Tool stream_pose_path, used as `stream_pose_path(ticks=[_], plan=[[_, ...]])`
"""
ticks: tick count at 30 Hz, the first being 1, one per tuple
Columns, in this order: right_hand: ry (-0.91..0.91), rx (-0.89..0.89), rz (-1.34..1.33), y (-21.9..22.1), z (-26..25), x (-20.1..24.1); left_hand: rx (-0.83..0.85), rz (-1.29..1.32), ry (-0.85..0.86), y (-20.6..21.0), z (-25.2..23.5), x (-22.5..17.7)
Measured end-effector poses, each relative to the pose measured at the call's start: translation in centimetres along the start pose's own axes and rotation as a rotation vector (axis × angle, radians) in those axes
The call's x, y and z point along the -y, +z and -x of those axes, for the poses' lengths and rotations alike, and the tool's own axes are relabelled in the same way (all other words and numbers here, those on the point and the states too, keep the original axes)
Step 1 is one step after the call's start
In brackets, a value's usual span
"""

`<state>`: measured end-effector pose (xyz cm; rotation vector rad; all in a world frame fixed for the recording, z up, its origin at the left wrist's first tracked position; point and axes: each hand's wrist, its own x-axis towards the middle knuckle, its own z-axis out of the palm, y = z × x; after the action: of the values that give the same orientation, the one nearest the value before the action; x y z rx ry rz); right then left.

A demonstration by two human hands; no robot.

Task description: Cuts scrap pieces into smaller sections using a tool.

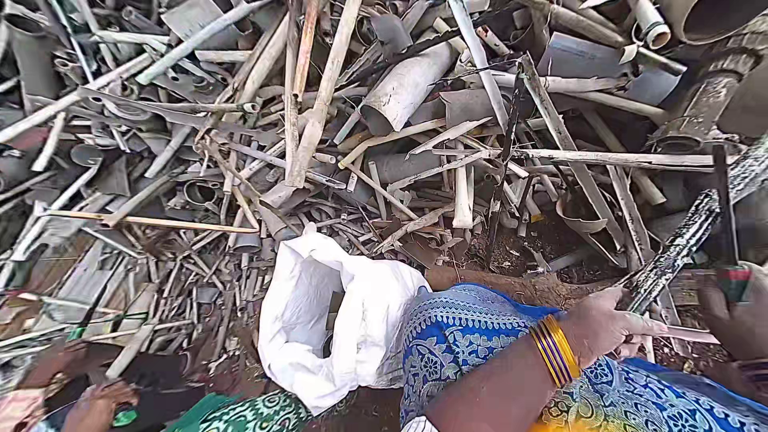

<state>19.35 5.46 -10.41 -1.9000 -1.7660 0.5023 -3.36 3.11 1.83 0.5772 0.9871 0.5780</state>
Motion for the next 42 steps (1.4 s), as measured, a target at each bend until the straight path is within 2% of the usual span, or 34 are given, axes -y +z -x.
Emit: stream_pose_path(ticks=[1,3,6,10,13,18,21,22,23,24,25,26,27,28,29,33,34,36,38,39,40,42], plan=[[-0.108,-0.01,-0.02,-0.3,1.3,3.5,0.017,0.095,-0.004,-0.3,0.1,-0.2],[-0.327,-0.031,-0.011,0.0,3.2,6.2,0.048,0.244,-0.023,-1.0,0.2,-0.1],[-0.509,-0.042,0.124,-0.2,1.5,3.8,0.045,0.279,-0.077,-1.1,-0.7,0.1],[-0.434,0.053,0.157,0.1,1.6,3.3,-0.022,0.256,-0.114,-1.2,-1.3,0.7],[-0.529,-0.046,0.17,-0.5,0.5,3.0,-0.002,0.203,-0.07,-0.9,-1.3,0.6],[-0.562,-0.064,0.09,-0.8,1.3,3.5,-0.026,0.024,0.004,-0.5,-0.8,0.8],[-0.696,-0.169,0.091,-0.9,2.0,3.9,-0.057,-0.078,0.027,0.1,-0.3,1.1],[-0.685,-0.18,0.114,-0.9,1.8,3.7,-0.069,-0.075,0.033,0.2,-0.4,1.2],[-0.582,-0.121,0.144,-1.2,1.6,3.3,-0.065,-0.051,0.041,0.2,-0.3,1.2],[-0.349,0.026,0.167,-1.9,1.2,2.9,-0.06,-0.008,0.038,0.3,-0.4,1.2],[-0.006,0.212,0.175,-2.9,0.2,2.7,-0.049,0.041,0.03,0.2,-0.4,1.3],[0.296,0.307,0.143,-3.6,-1.4,1.9,-0.026,0.087,0.026,0.2,-0.4,1.4],[0.473,0.317,0.111,-4.1,-2.6,0.9,0.008,0.115,0.024,0.1,-0.4,1.5],[0.538,0.309,0.095,-4.6,-3.0,0.6,0.045,0.135,0.031,0.0,-0.2,1.6],[0.513,0.328,0.09,-5.0,-2.8,1.2,0.092,0.163,0.042,-0.2,-0.1,1.6],[0.063,0.501,0.132,-4.6,0.8,7.5,0.27,0.379,0.086,-1.2,-0.4,1.9],[0.078,0.552,0.09,-4.4,1.2,8.4,0.31,0.432,0.095,-1.4,-0.4,2.0],[0.266,0.563,-0.037,-4.4,0.9,8.1,0.361,0.485,0.1,-1.9,-0.4,2.2],[0.495,0.364,-0.2,-4.9,-0.2,6.3,0.398,0.505,0.105,-2.2,-0.4,2.1],[0.543,0.226,-0.259,-5.3,-0.7,5.6,0.401,0.501,0.105,-2.2,-0.5,2.0],[0.513,0.117,-0.286,-5.6,-1.0,5.2,0.386,0.485,0.102,-2.1,-0.6,2.0],[0.283,0.034,-0.27,-6.0,-0.8,4.7,0.293,0.383,0.091,-1.7,-0.4,2.0]])
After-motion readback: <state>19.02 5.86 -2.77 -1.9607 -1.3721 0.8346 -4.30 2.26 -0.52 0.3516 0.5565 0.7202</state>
